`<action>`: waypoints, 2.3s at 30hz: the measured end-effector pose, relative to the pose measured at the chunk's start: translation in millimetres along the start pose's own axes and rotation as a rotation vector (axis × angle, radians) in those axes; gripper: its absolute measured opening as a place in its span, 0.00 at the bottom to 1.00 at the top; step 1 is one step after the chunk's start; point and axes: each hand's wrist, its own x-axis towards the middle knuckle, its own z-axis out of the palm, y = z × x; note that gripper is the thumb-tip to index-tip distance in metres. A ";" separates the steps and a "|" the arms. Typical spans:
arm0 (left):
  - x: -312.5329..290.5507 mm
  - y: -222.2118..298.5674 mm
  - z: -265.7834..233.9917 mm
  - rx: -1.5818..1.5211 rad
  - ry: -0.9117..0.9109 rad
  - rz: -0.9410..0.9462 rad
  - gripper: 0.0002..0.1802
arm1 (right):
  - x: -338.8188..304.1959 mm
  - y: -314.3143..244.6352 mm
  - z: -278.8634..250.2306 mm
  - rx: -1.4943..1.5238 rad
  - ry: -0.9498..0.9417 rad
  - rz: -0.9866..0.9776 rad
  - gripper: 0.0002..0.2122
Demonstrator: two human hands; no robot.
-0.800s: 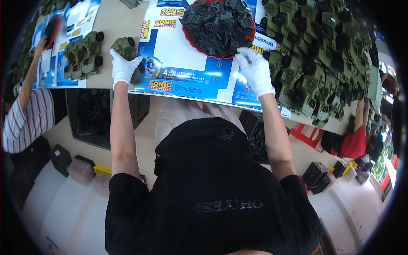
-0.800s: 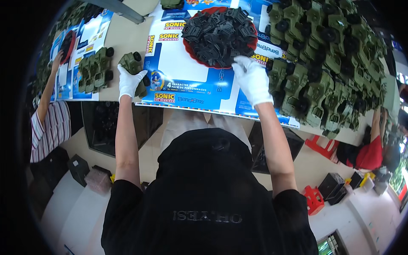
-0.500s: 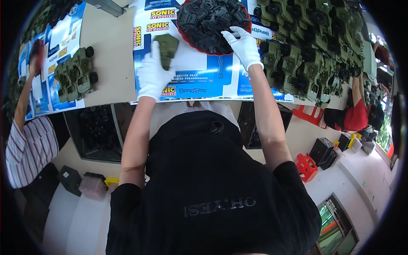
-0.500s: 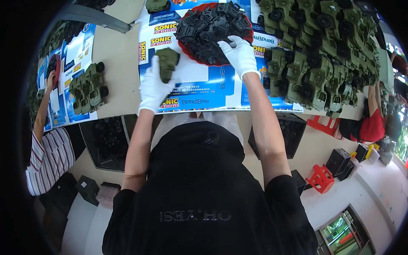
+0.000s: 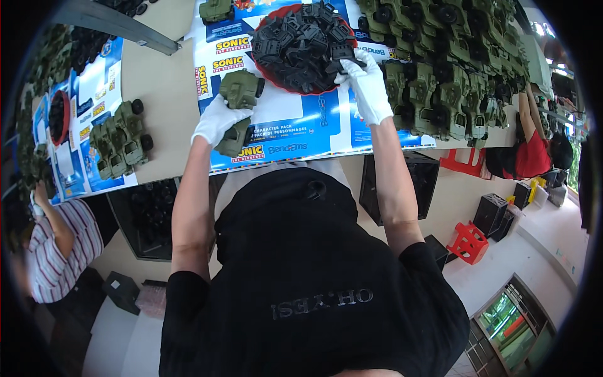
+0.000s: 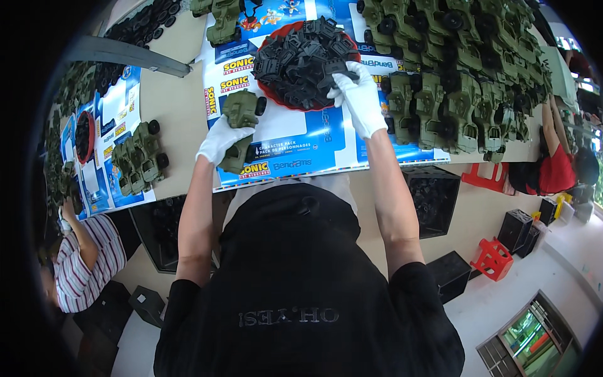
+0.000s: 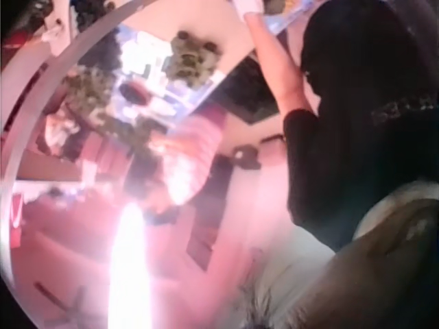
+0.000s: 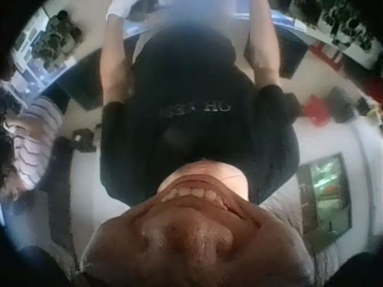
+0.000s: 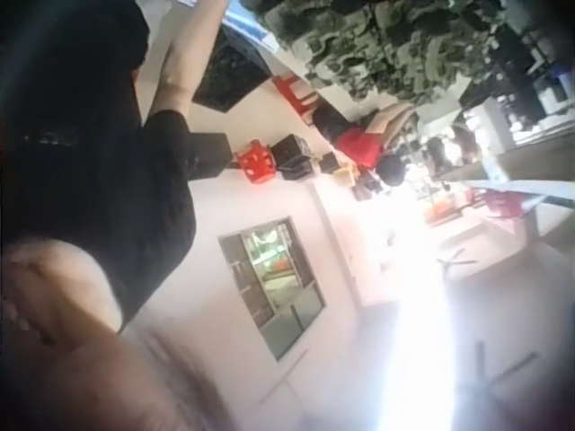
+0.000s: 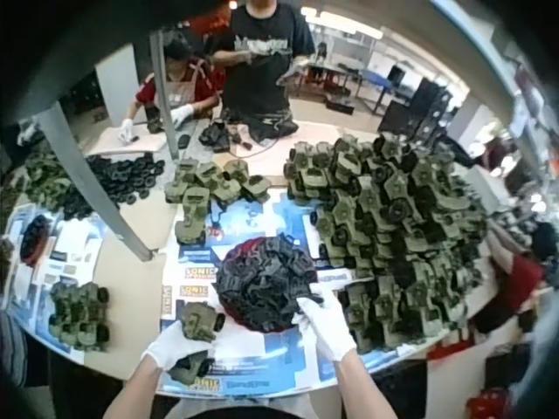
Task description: The person assembles green plastic toy vehicles by inserting black wheels into the chassis. They pick up a vehicle body, attach wheels one by one, and place the completed unit on a growing pile on the table. The process is repeated continuously throughout the clip.
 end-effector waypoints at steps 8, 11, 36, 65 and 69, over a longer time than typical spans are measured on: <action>-104.3 96.4 1.9 -0.127 -0.347 0.145 0.43 | -50.3 -34.0 -5.0 -0.112 -0.178 -0.036 0.16; -112.4 112.7 21.5 0.034 -0.303 0.207 0.47 | -65.2 -65.4 -4.7 -0.533 -0.111 -0.125 0.14; -136.6 167.2 41.2 -0.052 -0.578 0.063 0.44 | -56.3 -89.2 -29.2 -0.404 -0.797 -0.418 0.28; -131.9 138.7 39.3 -0.428 -0.593 0.115 0.46 | -69.5 -50.9 -17.9 0.066 -0.600 0.007 0.26; -130.2 140.2 40.6 -0.348 -0.567 0.134 0.45 | -63.5 -54.2 -22.4 -0.008 -0.690 -0.033 0.28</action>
